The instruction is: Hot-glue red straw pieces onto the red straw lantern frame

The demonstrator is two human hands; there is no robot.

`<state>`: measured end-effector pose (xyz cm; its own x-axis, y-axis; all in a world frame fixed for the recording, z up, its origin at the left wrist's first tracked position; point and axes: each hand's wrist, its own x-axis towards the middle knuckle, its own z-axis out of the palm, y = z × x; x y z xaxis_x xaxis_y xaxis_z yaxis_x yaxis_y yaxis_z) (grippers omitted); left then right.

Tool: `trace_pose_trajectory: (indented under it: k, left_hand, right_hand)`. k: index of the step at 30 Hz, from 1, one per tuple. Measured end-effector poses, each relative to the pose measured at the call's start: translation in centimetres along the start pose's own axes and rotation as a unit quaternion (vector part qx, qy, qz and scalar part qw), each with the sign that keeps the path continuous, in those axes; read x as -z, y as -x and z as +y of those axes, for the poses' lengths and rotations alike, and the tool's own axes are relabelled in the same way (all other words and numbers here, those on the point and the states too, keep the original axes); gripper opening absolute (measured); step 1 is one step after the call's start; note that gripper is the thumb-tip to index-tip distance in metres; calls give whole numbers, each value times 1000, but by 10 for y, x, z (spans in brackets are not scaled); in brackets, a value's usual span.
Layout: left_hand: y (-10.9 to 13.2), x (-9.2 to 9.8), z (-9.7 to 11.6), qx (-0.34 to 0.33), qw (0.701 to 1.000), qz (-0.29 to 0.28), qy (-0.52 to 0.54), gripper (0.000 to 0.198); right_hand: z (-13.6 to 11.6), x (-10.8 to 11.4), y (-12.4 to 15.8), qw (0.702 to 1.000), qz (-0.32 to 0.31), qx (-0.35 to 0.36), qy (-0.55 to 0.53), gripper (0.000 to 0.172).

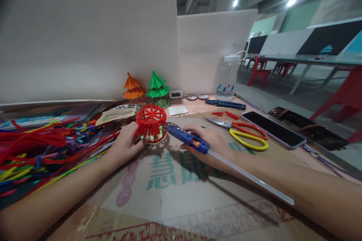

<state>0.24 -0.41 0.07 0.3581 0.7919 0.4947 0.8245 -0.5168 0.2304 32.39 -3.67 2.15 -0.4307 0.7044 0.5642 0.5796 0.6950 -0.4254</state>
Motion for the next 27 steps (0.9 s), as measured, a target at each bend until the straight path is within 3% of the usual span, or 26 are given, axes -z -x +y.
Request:
trace_pose_trajectory:
  k: [11, 16, 21, 27]
  left_hand:
    - [1, 2, 4, -10, 999, 16, -43, 22]
    - [1, 1, 2, -14, 1000, 10, -18, 24]
    - [0, 1, 1, 1, 1000, -3, -4, 29]
    - [0, -1, 0, -1, 1000, 7, -2, 28]
  right_hand:
    - [-6, 1, -3, 1000, 2, -26, -16, 32]
    - [1, -3, 1, 999, 21, -29, -11, 37]
    - [3, -3, 2, 999, 2, -26, -23, 38]
    - [-3, 0, 0, 1000, 4, -16, 2, 32]
